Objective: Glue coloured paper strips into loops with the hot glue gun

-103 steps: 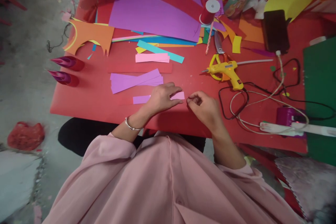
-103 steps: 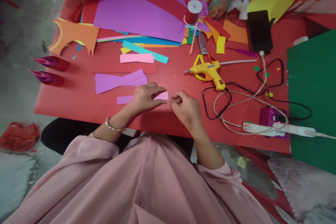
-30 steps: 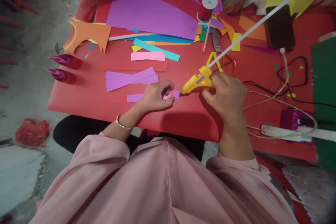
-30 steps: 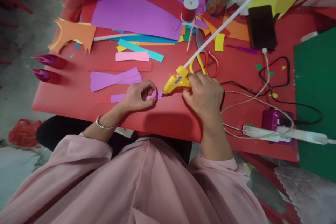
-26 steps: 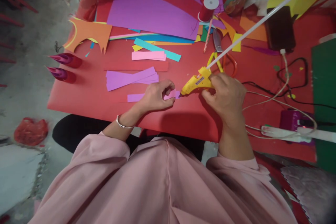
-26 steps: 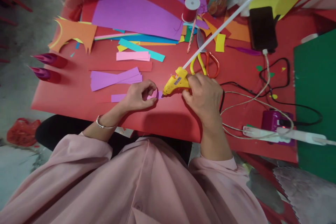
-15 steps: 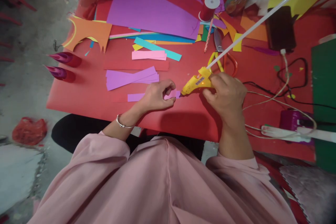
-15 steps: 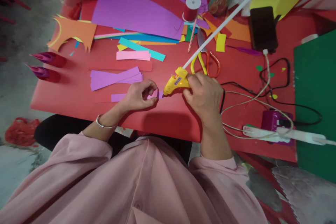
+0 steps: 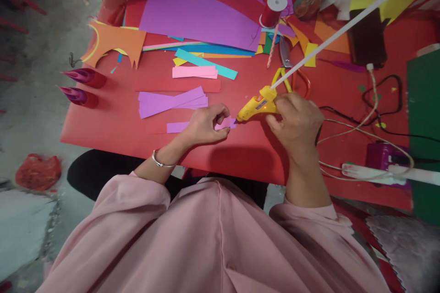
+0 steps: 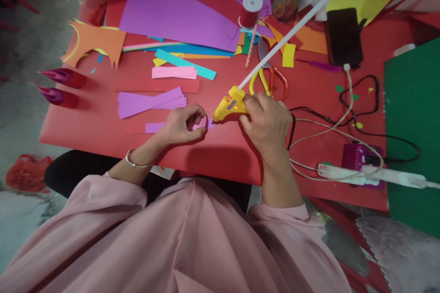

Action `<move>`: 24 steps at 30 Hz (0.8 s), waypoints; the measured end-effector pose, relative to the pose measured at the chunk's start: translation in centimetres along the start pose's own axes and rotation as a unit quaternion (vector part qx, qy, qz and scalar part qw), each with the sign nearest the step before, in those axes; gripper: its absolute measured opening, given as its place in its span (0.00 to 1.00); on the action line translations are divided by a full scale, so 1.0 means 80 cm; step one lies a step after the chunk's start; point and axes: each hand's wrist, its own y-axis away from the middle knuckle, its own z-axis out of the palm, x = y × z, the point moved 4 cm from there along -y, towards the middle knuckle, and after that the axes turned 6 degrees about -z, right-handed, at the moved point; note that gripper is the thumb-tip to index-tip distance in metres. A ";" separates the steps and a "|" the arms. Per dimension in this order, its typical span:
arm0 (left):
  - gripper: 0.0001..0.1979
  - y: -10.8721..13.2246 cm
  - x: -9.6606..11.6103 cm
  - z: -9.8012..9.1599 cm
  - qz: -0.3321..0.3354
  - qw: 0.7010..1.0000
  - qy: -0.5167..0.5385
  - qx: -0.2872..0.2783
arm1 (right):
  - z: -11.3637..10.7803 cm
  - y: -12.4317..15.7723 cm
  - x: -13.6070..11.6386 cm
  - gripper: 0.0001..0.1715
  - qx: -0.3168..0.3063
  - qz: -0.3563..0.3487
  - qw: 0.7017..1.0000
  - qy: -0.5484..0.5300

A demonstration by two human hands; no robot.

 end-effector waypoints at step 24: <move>0.12 -0.001 -0.002 0.001 0.001 1.000 0.007 0.003 | 0.001 0.001 -0.001 0.16 0.077 -0.047 0.996 0.020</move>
